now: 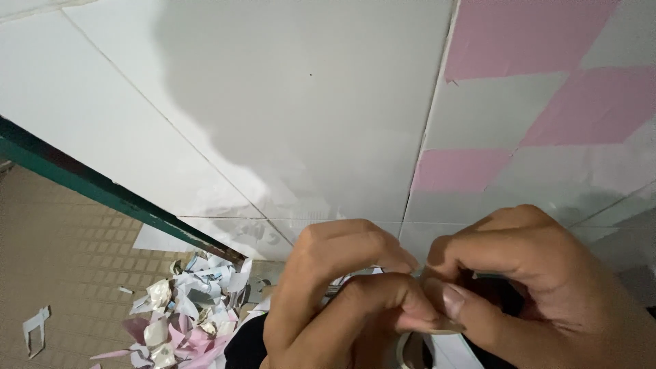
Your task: Cutting pink vinyl squares from a sheet and applying them to a tiled wall to create a checkerboard pattern.
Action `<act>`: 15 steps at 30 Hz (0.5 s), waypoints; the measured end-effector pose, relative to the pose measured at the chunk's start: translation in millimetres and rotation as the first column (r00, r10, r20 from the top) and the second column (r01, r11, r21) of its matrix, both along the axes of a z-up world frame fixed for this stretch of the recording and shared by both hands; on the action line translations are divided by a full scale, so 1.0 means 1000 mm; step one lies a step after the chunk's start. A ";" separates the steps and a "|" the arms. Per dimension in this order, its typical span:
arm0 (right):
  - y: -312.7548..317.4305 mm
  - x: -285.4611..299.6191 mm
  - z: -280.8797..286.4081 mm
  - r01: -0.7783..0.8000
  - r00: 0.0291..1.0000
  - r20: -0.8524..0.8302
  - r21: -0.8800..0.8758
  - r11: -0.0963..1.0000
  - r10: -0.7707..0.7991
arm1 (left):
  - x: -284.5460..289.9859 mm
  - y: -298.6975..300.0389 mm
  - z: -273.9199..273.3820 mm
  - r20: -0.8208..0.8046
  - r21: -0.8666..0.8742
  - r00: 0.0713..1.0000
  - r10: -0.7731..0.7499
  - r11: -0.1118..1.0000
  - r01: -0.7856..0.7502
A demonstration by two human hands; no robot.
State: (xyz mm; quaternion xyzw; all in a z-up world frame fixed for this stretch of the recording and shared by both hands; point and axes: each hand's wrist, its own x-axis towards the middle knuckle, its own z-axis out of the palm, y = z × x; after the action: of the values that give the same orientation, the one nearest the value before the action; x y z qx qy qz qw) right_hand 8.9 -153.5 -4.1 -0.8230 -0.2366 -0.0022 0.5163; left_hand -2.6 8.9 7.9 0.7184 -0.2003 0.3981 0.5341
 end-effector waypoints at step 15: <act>0.007 -0.001 0.004 0.306 0.944 -0.148 0.051 0.951 -0.296 | 0.002 -0.002 -0.001 0.013 -0.020 0.995 0.103 0.995 -0.102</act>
State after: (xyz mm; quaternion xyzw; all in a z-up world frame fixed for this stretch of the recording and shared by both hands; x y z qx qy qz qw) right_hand 8.3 -146.1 0.3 -0.8282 -0.0714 -0.0326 0.5550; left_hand -0.8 6.7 6.6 0.7196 -0.1630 0.4320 0.5186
